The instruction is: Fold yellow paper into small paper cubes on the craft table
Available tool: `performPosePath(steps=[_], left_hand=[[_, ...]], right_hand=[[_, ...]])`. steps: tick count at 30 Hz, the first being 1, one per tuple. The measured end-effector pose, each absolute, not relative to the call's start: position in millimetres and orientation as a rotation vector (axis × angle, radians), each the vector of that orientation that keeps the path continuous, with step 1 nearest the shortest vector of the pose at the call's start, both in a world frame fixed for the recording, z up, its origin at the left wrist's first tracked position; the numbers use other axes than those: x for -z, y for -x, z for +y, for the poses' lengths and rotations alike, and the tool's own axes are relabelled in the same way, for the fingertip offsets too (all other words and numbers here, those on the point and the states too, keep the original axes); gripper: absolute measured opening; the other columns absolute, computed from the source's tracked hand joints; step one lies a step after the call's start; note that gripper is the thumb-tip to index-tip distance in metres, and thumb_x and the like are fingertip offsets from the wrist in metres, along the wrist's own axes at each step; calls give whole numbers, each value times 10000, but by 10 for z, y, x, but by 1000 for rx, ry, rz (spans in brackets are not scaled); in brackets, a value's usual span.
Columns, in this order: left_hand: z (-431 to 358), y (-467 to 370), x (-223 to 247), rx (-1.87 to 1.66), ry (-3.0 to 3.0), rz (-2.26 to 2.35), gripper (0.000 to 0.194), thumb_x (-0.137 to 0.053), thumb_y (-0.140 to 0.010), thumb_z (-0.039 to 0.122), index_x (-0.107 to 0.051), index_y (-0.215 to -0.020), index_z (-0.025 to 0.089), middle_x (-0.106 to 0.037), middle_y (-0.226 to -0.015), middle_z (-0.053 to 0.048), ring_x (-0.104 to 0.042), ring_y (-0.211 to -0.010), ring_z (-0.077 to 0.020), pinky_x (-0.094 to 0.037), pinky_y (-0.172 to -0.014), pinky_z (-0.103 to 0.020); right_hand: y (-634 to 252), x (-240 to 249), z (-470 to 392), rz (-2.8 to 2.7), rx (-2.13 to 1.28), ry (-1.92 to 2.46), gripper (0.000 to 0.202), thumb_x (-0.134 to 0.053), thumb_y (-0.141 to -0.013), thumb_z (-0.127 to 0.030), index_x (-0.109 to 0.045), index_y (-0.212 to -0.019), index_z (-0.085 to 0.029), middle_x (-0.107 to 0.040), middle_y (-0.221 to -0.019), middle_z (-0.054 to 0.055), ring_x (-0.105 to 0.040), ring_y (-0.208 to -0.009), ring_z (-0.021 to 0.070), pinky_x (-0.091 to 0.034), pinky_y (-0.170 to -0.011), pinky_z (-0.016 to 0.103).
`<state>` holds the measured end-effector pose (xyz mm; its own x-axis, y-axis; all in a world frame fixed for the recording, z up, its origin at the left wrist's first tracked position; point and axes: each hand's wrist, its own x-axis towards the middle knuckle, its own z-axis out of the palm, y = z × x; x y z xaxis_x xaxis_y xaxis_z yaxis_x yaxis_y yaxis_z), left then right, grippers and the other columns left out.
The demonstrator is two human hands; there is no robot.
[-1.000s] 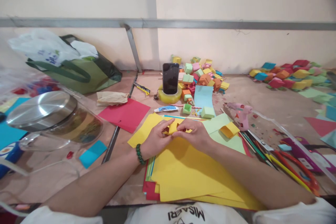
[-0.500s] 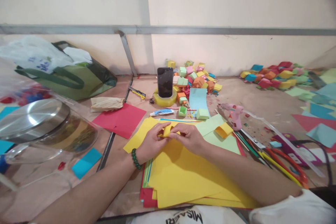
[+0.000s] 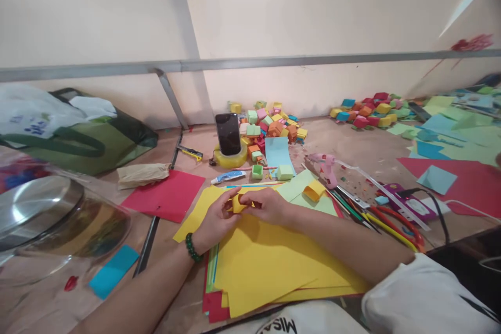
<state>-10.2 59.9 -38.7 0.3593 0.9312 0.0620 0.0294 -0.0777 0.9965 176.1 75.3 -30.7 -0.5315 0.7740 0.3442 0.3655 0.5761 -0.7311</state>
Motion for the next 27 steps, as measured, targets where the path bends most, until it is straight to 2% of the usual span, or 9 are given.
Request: performPosePath(steps=[5,10,17,19,23,27], left_hand=[[622,117,490,-962,-1622,1002,530,-681,-720,240,-563,-1232,173,-561,-1256,-120,-558,-1122,-248,-534,-887,-355],[634,94,552,-966,-1676,971,634,-666,-727,204,-483,-1332,161,-568,-1238,-136,-589,-1028,-226,-551,-800,-314],[586,37,503,-1052,-1907,1016,563,-638,-692,122,-563,-1248,180,-595,-1184,-131,-561,-1079,-264,-507,-896,-402],[580,32,485,-1059,-1920,992,637,-663,-648,102,-546,-1269,177,-613,-1157,-124,-582,-1043,-258,-503,-898,-395],[616,56,456,-1018,-1925,915,826,-702,-613,108,-417,-1386,171,-665,-1056,-80,-637,-909,-209,-528,-815,-324],[674,75,453,-1040,-1922,936,806,-714,-661,182,-393,-1399,174,-648,-1112,-91,-619,-977,-223,-512,-853,-345]], right_hand=[[-1789,382,756,-2178,-739,862,164,-584,-854,-295,-645,-756,-177,-633,-641,-26,-501,-547,81,-370,-556,182],[-1810,434,734,-2194,-653,893,145,-569,-876,-299,-666,-869,-192,-676,-715,-4,-536,-574,97,-394,-578,199],[-1704,380,676,-2171,-610,777,301,-549,-887,-419,-664,-740,-183,-656,-654,22,-544,-553,119,-407,-544,224],[-1679,320,669,-2231,-622,757,369,-508,-901,-464,-664,-721,-182,-654,-654,34,-563,-577,132,-417,-556,233],[-1665,140,692,-2337,-657,739,410,-478,-898,-520,-676,-746,-195,-668,-701,50,-585,-643,147,-428,-602,243],[-1698,-8,711,-2360,-693,813,444,-530,-837,-590,-684,-724,-190,-668,-718,53,-555,-639,138,-413,-608,243]])
